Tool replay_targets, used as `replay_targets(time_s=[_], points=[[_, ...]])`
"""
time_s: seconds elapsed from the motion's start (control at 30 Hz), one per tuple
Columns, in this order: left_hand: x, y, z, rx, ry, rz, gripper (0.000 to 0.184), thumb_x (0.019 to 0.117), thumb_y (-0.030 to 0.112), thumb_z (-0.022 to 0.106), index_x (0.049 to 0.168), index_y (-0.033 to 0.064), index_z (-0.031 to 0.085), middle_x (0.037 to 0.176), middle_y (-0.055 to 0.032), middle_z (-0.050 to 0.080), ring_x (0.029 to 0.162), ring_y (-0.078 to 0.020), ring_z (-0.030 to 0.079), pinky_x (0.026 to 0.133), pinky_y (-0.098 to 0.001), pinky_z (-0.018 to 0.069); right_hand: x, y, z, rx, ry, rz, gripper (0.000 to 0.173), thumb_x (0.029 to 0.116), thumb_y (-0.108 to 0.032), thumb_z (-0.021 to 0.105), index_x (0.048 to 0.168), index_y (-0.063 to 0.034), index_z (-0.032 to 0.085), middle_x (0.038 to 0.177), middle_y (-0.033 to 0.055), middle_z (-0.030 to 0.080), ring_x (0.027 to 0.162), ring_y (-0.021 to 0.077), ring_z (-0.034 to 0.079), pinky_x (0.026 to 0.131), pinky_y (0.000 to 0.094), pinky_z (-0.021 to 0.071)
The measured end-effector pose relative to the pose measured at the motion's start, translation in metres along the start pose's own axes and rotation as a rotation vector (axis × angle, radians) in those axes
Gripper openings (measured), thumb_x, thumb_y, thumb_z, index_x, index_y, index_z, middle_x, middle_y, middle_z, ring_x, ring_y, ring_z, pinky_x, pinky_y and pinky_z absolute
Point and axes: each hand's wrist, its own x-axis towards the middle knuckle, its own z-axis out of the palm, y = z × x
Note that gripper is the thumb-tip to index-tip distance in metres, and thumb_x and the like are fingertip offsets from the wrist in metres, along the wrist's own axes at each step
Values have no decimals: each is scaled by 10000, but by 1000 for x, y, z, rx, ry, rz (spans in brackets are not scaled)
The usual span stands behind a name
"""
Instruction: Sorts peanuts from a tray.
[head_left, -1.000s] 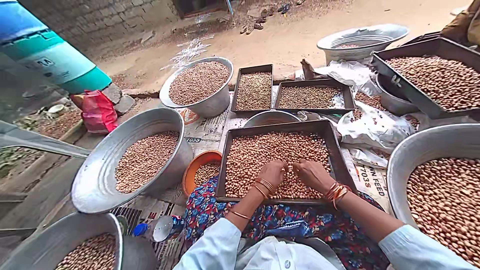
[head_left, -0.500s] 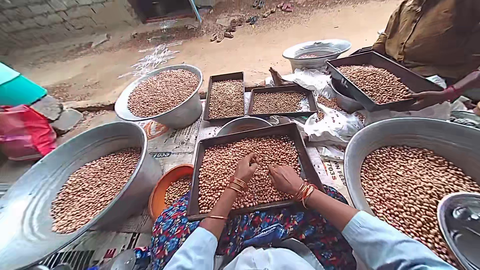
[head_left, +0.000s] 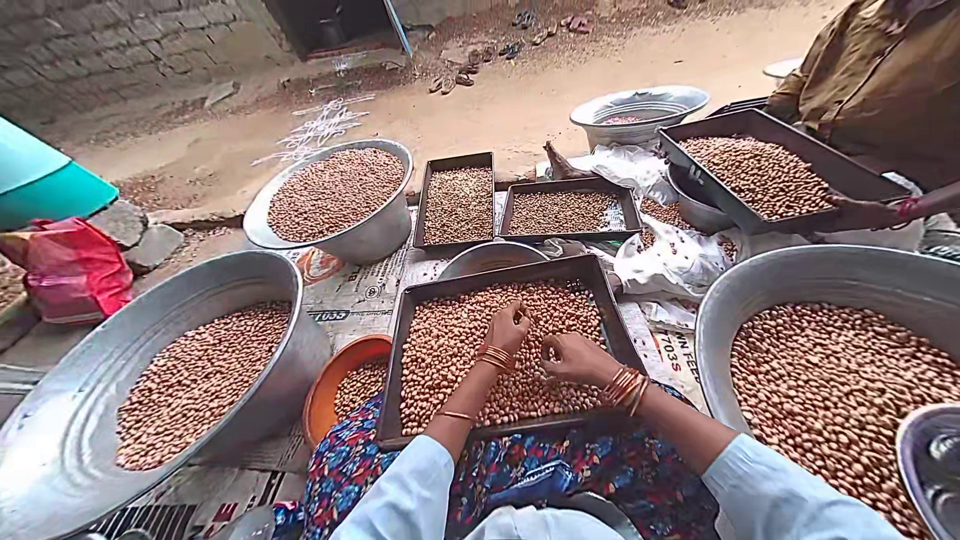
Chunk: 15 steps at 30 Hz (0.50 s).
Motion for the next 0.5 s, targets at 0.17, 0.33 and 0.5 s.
replay_targets(time_s=[0.17,0.33,0.5], points=[[3,12,-2,128,-36,51,298,1036,191,558,1273,64,686,1065,-170,710,997,-305,674,963,-491,513,10,22,-24,895,425,-42,157,1022,-105,427,967,-69,569,674,-61,463,539,24,435,507,197,371],[7,22,15,388,-80,93,332,1054,182,522,1346,116,668,1374,-148,652,1300,-322,609,1084,-521,473,14,35,-27,904,607,-5,164,1037,-113,480,943,-87,612,650,-44,458,508,45,401,482,218,333],[8,22,21,384,-88,80,321,1034,180,557,1322,84,660,1340,-168,663,1281,-327,620,1080,-522,474,8,25,-31,174,542,74,236,1017,-226,562,1136,-96,718,820,51,637,725,173,570,734,388,483]])
